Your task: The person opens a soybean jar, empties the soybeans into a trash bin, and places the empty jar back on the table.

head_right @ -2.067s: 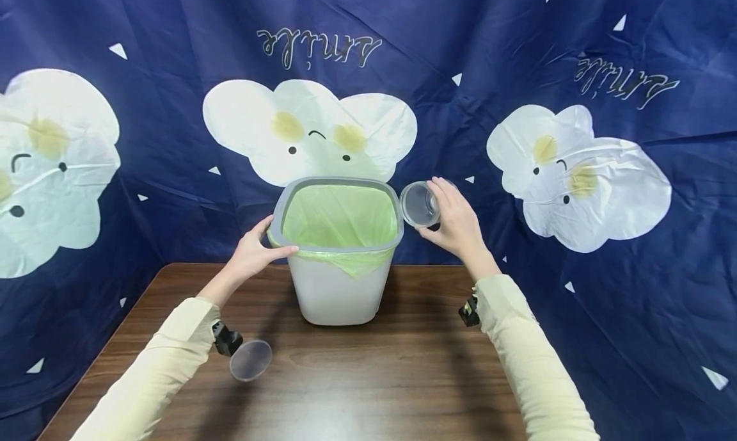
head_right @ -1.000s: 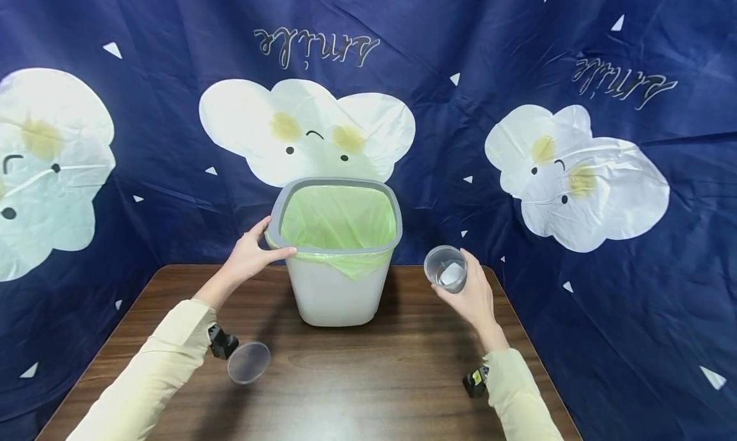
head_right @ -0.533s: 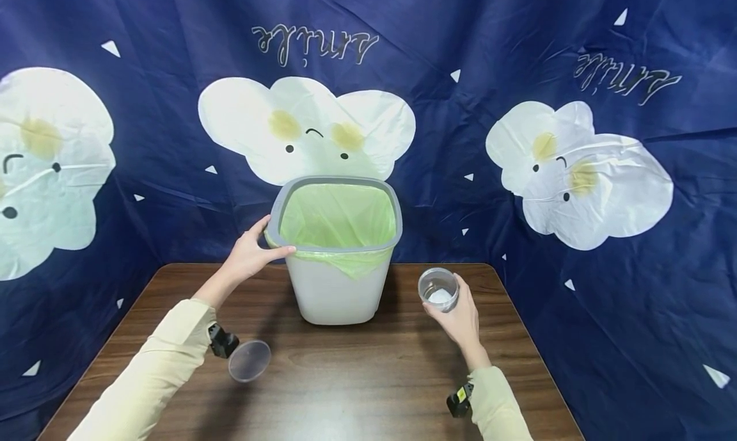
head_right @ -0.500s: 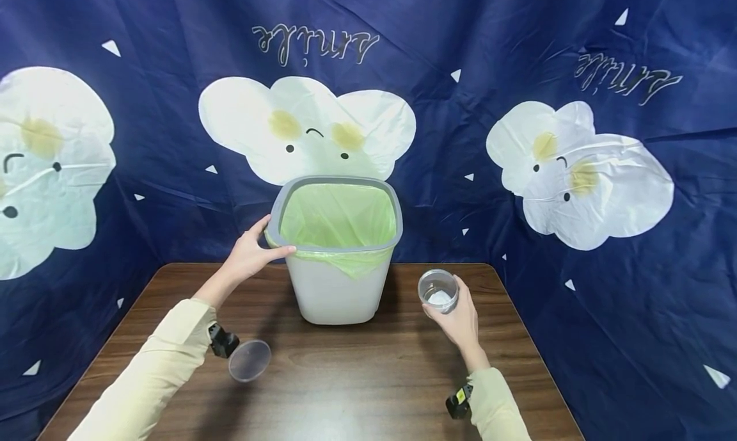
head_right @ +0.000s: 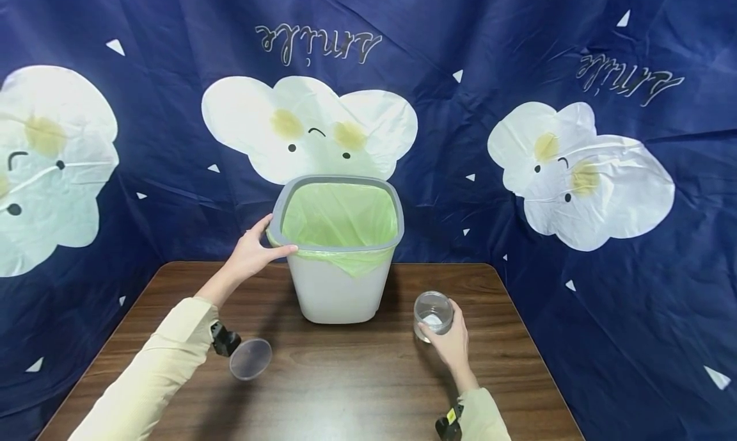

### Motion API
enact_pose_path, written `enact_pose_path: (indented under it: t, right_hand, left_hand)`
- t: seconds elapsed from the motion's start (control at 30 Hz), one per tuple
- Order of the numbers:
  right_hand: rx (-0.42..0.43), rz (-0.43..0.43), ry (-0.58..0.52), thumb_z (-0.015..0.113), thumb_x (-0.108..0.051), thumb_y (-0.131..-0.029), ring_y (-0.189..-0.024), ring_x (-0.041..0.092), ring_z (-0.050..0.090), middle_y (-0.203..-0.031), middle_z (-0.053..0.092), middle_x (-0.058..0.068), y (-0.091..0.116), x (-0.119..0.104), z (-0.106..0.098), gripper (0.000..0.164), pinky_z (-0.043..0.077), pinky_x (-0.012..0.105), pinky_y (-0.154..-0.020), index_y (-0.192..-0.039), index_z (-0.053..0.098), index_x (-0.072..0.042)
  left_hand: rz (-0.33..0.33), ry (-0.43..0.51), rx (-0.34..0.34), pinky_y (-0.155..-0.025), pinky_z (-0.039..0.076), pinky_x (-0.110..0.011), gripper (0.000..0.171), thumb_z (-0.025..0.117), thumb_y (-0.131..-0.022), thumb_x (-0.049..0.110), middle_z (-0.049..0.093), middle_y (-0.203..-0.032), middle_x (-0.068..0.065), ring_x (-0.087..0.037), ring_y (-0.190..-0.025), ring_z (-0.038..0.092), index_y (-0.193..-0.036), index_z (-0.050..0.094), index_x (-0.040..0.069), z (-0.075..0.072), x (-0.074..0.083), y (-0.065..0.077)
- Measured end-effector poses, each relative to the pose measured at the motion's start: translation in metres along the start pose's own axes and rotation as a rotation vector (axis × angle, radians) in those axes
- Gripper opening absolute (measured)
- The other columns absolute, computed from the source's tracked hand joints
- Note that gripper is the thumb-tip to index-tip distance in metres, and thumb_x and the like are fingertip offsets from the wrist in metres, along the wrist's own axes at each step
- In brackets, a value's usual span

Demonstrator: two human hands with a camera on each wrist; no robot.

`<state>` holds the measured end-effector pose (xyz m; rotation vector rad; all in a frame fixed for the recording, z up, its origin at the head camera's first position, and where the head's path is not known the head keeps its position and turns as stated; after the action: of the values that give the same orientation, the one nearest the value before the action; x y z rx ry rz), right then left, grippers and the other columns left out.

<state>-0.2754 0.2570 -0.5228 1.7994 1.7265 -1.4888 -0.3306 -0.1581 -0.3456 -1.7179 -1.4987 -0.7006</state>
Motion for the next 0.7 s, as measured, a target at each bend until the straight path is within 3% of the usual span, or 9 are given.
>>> enact_pose_path:
  t: [0.43, 0.7]
  right_hand:
    - [-0.004, 0.061, -0.044, 0.086, -0.02, -0.057, -0.107, 0.03, 0.052, -0.118, 0.055, 0.017, 0.025, 0.015, 0.017, 0.082, 0.038, 0.034, -0.084, -0.127, 0.044, -0.004]
    - [0.011, 0.078, -0.064, 0.086, -0.019, -0.057, -0.105, 0.031, 0.052, -0.116, 0.055, 0.017, 0.039, 0.023, 0.024, 0.082, 0.041, 0.038, -0.083, -0.125, 0.045, -0.003]
  left_hand:
    - [-0.007, -0.014, -0.004, -0.104, 0.026, -0.048, 0.105, 0.072, -0.067, 0.054, 0.027, -0.146, -0.014, -0.031, -0.132, 0.026, -0.145, 0.019, 0.009, 0.0, 0.003, -0.001]
    - [-0.018, -0.019, -0.01, -0.104, 0.026, -0.048, 0.105, 0.072, -0.068, 0.054, 0.026, -0.146, -0.014, -0.032, -0.132, 0.025, -0.145, 0.018, 0.01, -0.001, 0.001, 0.001]
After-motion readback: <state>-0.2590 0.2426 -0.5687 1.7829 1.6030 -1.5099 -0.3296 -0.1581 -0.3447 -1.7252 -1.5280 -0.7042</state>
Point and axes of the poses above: each hand's wrist, its own y-axis away from the middle knuckle, its own z-axis out of the palm, x = y × z, the point moved 4 cm from there along -y, towards the middle knuckle
